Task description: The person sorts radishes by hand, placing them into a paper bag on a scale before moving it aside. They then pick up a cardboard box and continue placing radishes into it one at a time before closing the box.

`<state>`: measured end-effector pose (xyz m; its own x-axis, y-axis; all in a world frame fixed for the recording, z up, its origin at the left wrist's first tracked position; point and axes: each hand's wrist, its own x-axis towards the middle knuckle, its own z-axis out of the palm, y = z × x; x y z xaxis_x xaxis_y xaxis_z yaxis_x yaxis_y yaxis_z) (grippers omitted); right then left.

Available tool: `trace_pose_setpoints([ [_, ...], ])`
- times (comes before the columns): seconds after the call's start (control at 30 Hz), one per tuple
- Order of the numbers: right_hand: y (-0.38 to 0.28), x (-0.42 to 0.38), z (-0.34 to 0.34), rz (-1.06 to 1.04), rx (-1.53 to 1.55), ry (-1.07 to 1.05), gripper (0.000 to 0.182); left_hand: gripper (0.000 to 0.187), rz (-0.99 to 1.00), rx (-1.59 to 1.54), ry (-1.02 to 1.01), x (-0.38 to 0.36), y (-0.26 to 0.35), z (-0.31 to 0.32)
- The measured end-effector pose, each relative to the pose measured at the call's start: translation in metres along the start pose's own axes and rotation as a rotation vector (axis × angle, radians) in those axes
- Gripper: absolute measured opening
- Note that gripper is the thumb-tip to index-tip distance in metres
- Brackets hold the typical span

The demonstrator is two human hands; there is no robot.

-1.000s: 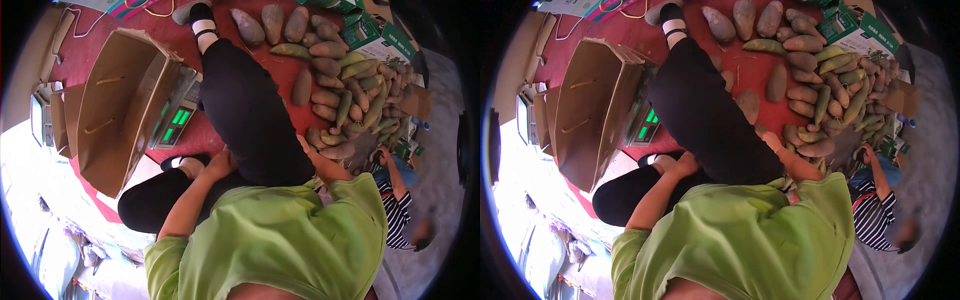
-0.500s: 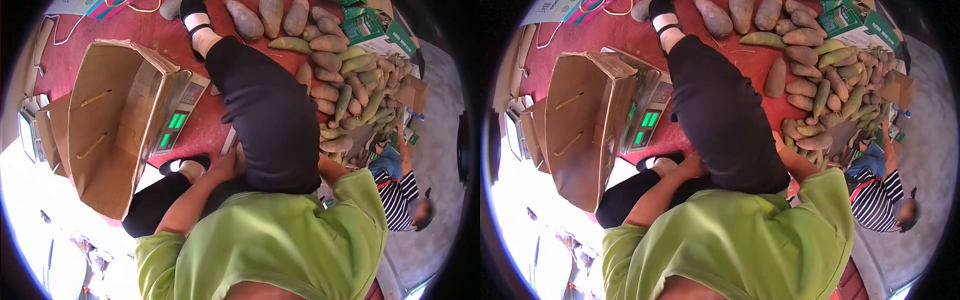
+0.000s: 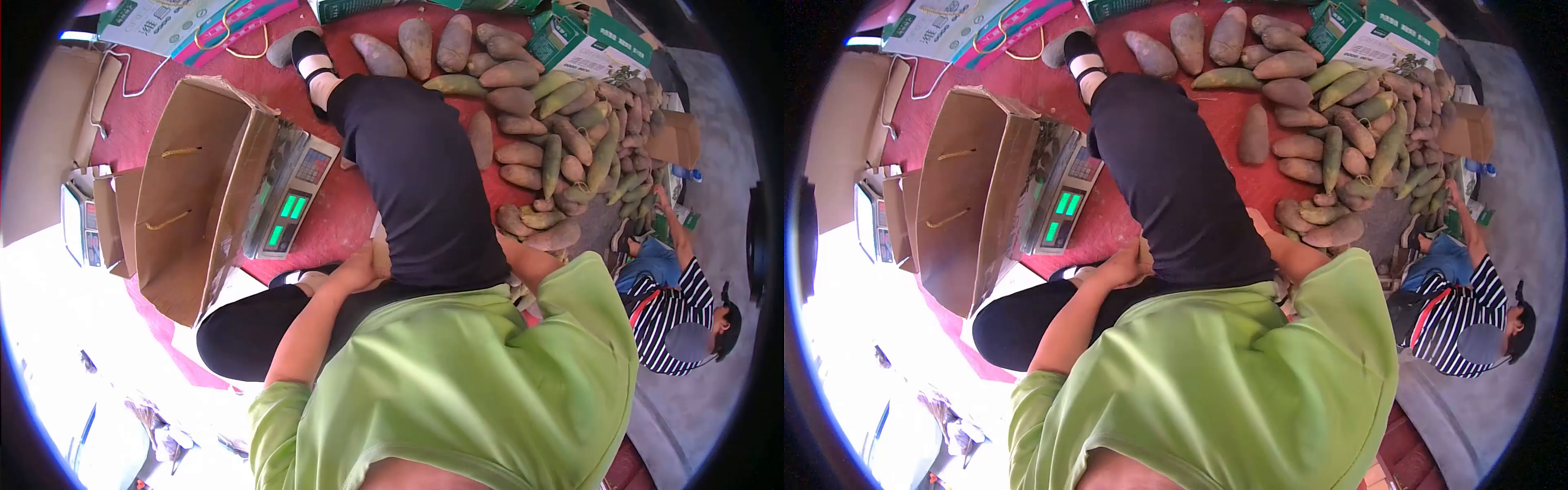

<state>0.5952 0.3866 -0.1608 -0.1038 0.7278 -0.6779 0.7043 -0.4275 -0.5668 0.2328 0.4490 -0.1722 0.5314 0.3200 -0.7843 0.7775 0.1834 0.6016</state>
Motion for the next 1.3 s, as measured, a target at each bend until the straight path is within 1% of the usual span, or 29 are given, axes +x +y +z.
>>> trace_pose_setpoints([
  [0.03,0.001,-0.002,0.000,-0.007,0.002,0.001,0.026,0.075,0.002,0.009,0.005,-0.002,0.001,0.001],
  [0.1,0.005,-0.004,0.001,-0.021,0.006,0.009,0.026,0.075,0.102,0.010,0.036,-0.007,0.003,0.000],
  [0.23,0.012,-0.008,0.003,-0.047,0.010,0.022,0.026,0.079,0.041,0.031,0.028,-0.002,-0.001,0.004],
  [0.3,0.016,-0.011,0.001,-0.055,0.011,0.022,0.026,0.089,-0.031,0.097,0.019,-0.005,0.010,0.002],
  [0.33,0.019,-0.011,0.003,-0.069,0.005,0.021,0.026,0.089,-0.032,0.101,0.035,-0.007,0.012,0.004],
  [0.4,0.024,-0.014,0.000,-0.073,0.000,0.025,0.026,0.099,0.089,0.198,0.222,-0.011,0.013,0.011],
  [0.43,0.025,-0.014,0.000,-0.078,-0.001,0.027,0.026,0.099,0.087,0.207,0.241,-0.011,0.014,0.013],
  [0.5,0.029,-0.013,0.000,-0.095,-0.010,0.033,0.026,0.107,-0.017,0.228,0.188,-0.010,0.019,0.013],
  [0.53,0.031,-0.011,0.001,-0.102,-0.017,0.034,0.026,0.107,-0.015,0.236,0.205,-0.012,0.022,0.012],
  [0.63,0.030,-0.003,0.011,-0.138,-0.038,0.047,0.026,0.107,-0.034,0.230,0.200,-0.015,0.029,0.011],
  [0.7,0.029,0.012,0.029,-0.189,-0.074,0.068,0.026,0.106,0.032,0.333,0.259,-0.011,0.022,0.015],
  [0.73,0.026,0.019,0.040,-0.215,-0.094,0.079,0.026,0.106,0.034,0.338,0.268,-0.011,0.025,0.013],
  [0.8,0.026,0.032,0.058,-0.239,-0.128,0.103,0.026,0.098,-0.071,0.333,0.221,-0.011,0.032,0.013],
  [0.83,0.026,0.035,0.064,-0.246,-0.143,0.115,0.026,0.098,-0.067,0.340,0.219,-0.009,0.032,0.013],
  [0.9,0.029,0.042,0.071,-0.256,-0.156,0.135,0.026,0.083,-0.006,0.351,0.208,-0.004,0.024,0.012],
  [0.93,0.032,0.045,0.073,-0.262,-0.161,0.144,0.025,0.083,-0.004,0.356,0.200,-0.001,0.019,0.011],
  [1.0,0.036,0.047,0.073,-0.264,-0.164,0.159,0.025,0.103,-0.088,0.349,0.110,0.007,0.011,0.013],
  [1.03,0.034,0.046,0.070,-0.260,-0.164,0.169,0.025,0.103,-0.084,0.357,0.102,0.004,0.016,0.012],
  [1.1,0.027,0.039,0.065,-0.271,-0.178,0.167,0.026,0.091,-0.088,0.346,0.167,-0.006,0.026,0.009],
  [1.13,0.022,0.038,0.062,-0.293,-0.199,0.160,0.026,0.091,-0.090,0.350,0.171,-0.006,0.025,0.007],
  [1.2,0.024,0.043,0.065,-0.308,-0.218,0.160,0.026,0.078,-0.058,0.338,0.140,-0.004,0.018,0.007],
  [1.23,0.026,0.044,0.066,-0.313,-0.241,0.157,0.027,0.078,-0.057,0.342,0.139,0.000,0.010,0.011],
  [1.3,0.028,0.044,0.069,-0.312,-0.200,0.205,0.027,0.069,0.074,0.404,0.306,0.009,-0.005,0.019],
])
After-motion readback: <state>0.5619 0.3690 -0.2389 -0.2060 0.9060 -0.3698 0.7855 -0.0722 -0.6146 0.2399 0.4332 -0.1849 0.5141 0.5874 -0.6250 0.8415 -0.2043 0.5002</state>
